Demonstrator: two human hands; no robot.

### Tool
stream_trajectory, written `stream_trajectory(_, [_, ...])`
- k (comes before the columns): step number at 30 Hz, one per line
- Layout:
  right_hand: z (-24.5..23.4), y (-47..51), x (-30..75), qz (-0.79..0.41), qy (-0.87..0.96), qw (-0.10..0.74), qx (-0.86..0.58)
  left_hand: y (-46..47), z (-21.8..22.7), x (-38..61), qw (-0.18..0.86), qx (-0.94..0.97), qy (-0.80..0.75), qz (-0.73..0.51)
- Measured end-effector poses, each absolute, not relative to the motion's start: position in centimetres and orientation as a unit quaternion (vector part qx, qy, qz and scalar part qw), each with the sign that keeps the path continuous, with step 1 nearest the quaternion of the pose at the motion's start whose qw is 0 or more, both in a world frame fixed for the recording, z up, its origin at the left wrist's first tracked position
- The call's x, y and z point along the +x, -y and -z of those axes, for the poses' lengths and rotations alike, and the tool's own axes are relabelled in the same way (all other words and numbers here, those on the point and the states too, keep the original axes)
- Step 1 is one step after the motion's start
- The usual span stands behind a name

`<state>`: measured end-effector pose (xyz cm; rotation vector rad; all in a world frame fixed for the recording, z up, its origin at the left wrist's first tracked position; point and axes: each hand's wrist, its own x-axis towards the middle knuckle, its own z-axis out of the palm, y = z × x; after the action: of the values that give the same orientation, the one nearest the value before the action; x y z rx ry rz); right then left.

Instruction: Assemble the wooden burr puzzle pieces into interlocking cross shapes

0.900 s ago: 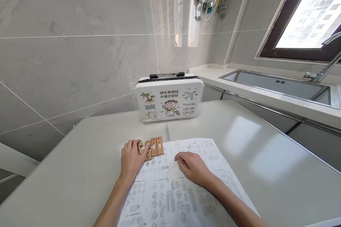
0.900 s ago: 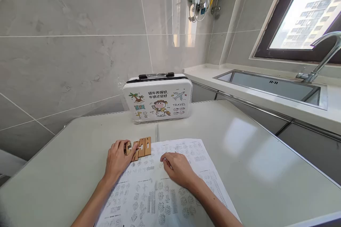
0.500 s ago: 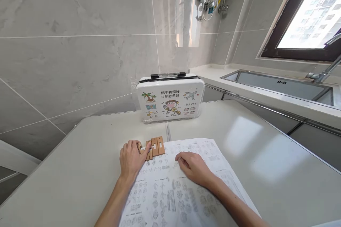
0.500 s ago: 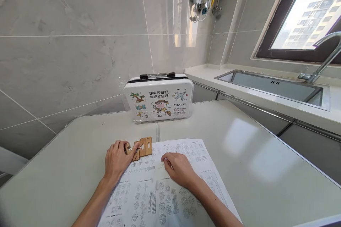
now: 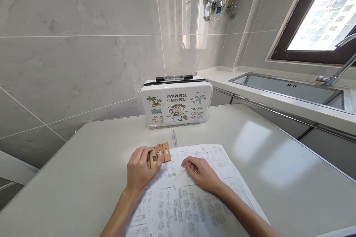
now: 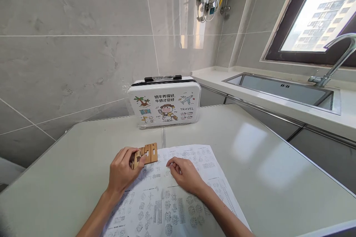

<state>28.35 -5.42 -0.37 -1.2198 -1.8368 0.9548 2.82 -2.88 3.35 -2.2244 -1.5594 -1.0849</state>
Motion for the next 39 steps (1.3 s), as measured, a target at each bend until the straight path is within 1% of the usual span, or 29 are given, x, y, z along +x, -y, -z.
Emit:
stream_trajectory(3, [-0.2,5.2,28.6,-0.561,0.608,0.395,-0.399,4.2,-3.7,4.3,0.094,-0.803,0.443,0.387])
stream_trajectory(6, [-0.9,5.3,29.0,-0.731,0.490,0.382,-0.283,5.6,-3.8,6.1,0.062,-0.835,0.373,0.400])
stream_trajectory(8, [-1.1,5.5,29.2,-0.801,0.430,0.355,-0.219,6.4,-3.8,7.1,0.044,-0.844,0.345,0.409])
stream_trajectory(11, [-1.1,5.8,29.2,-0.857,0.391,0.291,-0.168,7.3,-3.6,8.2,0.012,-0.855,0.312,0.413])
stream_trajectory(13, [-0.9,6.0,29.2,-0.871,0.386,0.256,-0.160,7.6,-3.3,8.7,-0.010,-0.861,0.296,0.414])
stream_trajectory(15, [-0.8,6.1,29.1,-0.875,0.389,0.240,-0.159,7.7,-3.0,8.9,-0.026,-0.867,0.283,0.409])
stream_trajectory(25, [0.1,6.1,28.7,-0.878,0.405,0.216,-0.137,8.0,-2.1,9.0,-0.100,-0.875,0.239,0.410])
stream_trajectory(34, [0.8,5.8,28.5,-0.855,0.413,0.260,-0.178,8.0,-0.9,8.9,-0.281,-0.836,0.260,0.394])
stream_trajectory(36, [0.7,5.7,28.6,-0.852,0.414,0.265,-0.179,8.0,-0.8,8.8,-0.301,-0.829,0.280,0.379])
stream_trajectory(39, [0.5,5.6,28.7,-0.854,0.404,0.279,-0.170,8.1,-0.7,8.6,-0.303,-0.812,0.333,0.371])
